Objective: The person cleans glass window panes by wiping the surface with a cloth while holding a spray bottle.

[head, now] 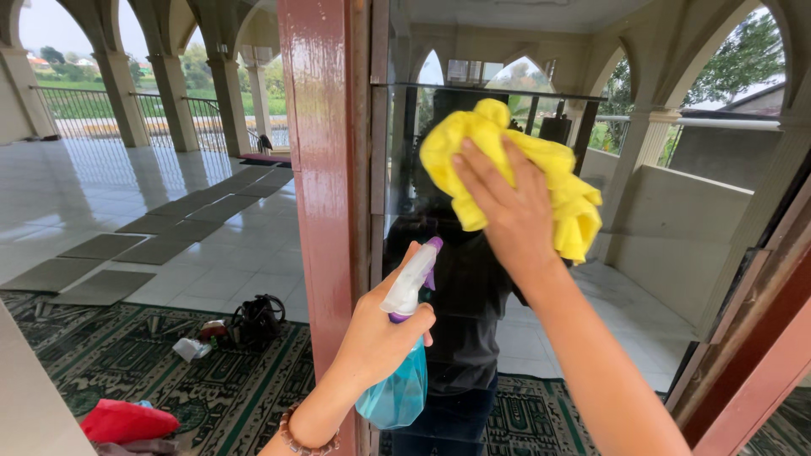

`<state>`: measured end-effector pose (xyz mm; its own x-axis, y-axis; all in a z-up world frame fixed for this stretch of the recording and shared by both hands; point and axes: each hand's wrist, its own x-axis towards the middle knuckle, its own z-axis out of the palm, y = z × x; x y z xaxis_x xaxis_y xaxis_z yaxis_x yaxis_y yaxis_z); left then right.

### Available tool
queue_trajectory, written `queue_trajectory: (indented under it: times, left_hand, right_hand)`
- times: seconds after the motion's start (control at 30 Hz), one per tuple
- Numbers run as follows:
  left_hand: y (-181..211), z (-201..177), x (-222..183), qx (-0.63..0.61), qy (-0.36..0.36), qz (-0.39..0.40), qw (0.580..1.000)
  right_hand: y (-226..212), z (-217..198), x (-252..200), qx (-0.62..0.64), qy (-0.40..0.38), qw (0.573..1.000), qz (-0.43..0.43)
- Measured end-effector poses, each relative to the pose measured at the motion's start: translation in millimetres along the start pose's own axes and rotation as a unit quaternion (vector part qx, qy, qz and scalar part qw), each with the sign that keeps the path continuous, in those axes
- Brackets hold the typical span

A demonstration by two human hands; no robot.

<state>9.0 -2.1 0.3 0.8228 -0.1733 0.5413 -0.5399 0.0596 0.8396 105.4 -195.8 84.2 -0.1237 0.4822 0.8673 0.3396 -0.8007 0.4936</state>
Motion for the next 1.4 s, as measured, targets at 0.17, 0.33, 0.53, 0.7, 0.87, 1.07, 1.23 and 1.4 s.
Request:
queue_trajectory:
  times: [0.17,0.33,0.53,0.7,0.87,1.07,1.23,1.4]
  left_hand:
    - [-7,1,7,-0.026,-0.004,0.024,0.999]
    - [-3,0,8,-0.014,0.006,-0.001,1.0]
    - [5,3,7,-0.015,-0.003,-0.005,1.0]
    - [7,5,10,-0.008,0.002,0.002,1.0]
    - [6,4,10,-0.014,0.008,0.007,1.0]
    - [0,6,5,-0.034,0.006,0.003,0.999]
    - [3,7,5,-0.01,0.014,-0.016,1.0]
    - [3,14,6,0.005,0.001,0.009,1.0]
  right_hand:
    - [49,-25,-40,-0.042,-0.005,0.997,0.072]
    - [84,-48,-68,-0.074,0.041,0.98,0.178]
    - [45,-20,-27,0.028,0.095,0.983,0.157]
    - [-13,24,28,0.028,-0.024,0.999,0.01]
    - [6,13,23,0.002,-0.015,1.0,-0.001]
    - [65,-24,-30,-0.032,-0.033,0.997,0.066]
    - [124,-55,-92,-0.066,-0.008,0.99,0.128]
    - [130,-44,-109,-0.102,0.127,0.945,0.284]
